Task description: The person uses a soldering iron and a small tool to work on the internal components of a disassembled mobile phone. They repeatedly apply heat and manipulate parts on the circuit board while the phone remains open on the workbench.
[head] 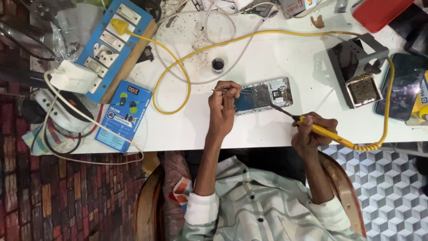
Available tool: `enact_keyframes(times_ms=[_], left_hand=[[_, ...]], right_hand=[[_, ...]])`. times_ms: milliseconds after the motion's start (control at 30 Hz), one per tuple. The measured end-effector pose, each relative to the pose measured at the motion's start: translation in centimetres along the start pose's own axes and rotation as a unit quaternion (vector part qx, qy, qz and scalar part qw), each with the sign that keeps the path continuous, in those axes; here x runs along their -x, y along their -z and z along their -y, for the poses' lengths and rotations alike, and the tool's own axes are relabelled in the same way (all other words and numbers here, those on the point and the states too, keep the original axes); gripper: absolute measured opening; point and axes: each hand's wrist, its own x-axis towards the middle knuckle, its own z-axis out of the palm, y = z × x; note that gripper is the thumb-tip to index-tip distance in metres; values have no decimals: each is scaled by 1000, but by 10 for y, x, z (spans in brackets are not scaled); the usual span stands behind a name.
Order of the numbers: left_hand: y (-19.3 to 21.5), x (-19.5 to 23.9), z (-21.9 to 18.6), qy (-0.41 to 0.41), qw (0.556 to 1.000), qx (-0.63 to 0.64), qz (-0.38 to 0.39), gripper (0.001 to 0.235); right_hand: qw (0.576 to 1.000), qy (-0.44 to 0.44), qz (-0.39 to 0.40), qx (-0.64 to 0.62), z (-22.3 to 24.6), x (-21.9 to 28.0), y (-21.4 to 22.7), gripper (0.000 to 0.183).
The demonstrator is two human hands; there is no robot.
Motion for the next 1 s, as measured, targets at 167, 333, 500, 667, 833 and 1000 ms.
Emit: enact_keyframes(times_ms=[167,333,500,667,833,1000], left_hand=[[0,1,1,6,1000,-3,-7,19],[2,0,2,5,1000,-18,-3,17],[0,0,2,6,1000,-6,-4,16],[1,1,1,10,1000,-12,-10,16],[1,0,1,5,1000,-28,-11,17],[0,0,-4,-15,1000,-15,-5,18]], right_hand=[[999,-36,-26,-1,2,0,0,28],[1000,-4,-18,3,3,-3,-2,26],[999,-36,-34,-8,7,-3,-2,29],[1000,9,-7,26,9,-4,-4,26],[998,-45,-43,19,8,-3,-3,29],[993,-93,-57,-46,10,-10,-5,31]])
